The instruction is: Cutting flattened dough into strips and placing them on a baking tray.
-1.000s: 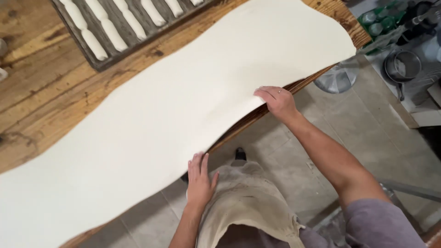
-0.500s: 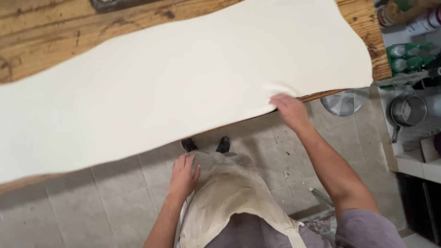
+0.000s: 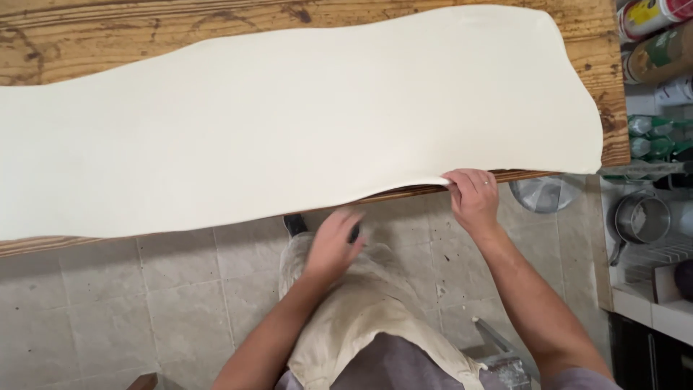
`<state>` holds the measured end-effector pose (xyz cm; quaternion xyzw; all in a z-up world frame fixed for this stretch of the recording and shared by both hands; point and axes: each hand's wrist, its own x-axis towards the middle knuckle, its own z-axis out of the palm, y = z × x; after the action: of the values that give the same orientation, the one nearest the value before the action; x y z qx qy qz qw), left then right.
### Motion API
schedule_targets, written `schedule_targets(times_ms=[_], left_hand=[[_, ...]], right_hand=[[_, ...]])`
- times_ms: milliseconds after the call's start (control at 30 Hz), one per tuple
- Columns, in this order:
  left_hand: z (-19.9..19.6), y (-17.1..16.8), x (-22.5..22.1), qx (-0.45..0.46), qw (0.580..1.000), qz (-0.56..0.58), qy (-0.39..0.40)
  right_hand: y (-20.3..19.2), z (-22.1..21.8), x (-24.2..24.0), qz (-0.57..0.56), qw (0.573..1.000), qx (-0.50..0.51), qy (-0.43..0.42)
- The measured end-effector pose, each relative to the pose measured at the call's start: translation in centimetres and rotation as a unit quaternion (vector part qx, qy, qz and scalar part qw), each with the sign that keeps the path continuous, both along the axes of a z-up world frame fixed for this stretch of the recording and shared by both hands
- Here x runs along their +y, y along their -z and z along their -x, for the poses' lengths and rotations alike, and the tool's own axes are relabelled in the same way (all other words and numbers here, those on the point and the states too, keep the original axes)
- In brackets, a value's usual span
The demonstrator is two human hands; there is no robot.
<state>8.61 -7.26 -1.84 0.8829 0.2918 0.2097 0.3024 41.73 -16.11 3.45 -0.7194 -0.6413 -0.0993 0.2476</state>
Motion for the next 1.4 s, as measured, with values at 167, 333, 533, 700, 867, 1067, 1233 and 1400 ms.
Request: schedule_targets(times_ms=[167, 333, 533, 700, 867, 1067, 1233, 1400], left_hand=[[-14.0, -1.9, 3.0, 0.071, 0.989, -0.113, 0.06], [-16.4, 0.1, 3.8, 0.087, 0.989, -0.059, 0.105], [-8.9, -5.0, 1.4, 0.14, 0.971, 0.052, 0.184], [0.7, -0.7, -0.1, 0.07, 0.991, 0.087, 0.071], [8.3, 2.1, -0.2, 0.163, 0.978, 0.126, -0.037], [9.4, -0.4, -0.3, 0.183, 0.954, 0.221, -0.087], [9.2, -0.2, -1.1, 0.215, 0.928, 0.288, -0.103], [12.5, 1.9, -2.3, 0.266, 0.911, 0.305, -0.081]], right_hand=[[0.7, 0.8, -0.4, 0.041, 0.999, 0.03, 0.002], [0.2, -1.6, 0.0, 0.103, 0.995, -0.007, 0.016], [4.9, -9.8, -4.7, 0.066, 0.993, -0.037, 0.086], [3.1, -10.9, -6.6, 0.143, 0.989, -0.016, 0.039], [3.5, -16.9, -8.8, 0.062, 0.972, 0.042, 0.221], [13.6, -31.8, -15.5, 0.057, 0.861, 0.11, 0.494], [9.0, -32.8, -13.7, 0.089, 0.832, 0.238, 0.493], [4.9, -38.5, -16.1, -0.106, 0.815, 0.435, 0.368]])
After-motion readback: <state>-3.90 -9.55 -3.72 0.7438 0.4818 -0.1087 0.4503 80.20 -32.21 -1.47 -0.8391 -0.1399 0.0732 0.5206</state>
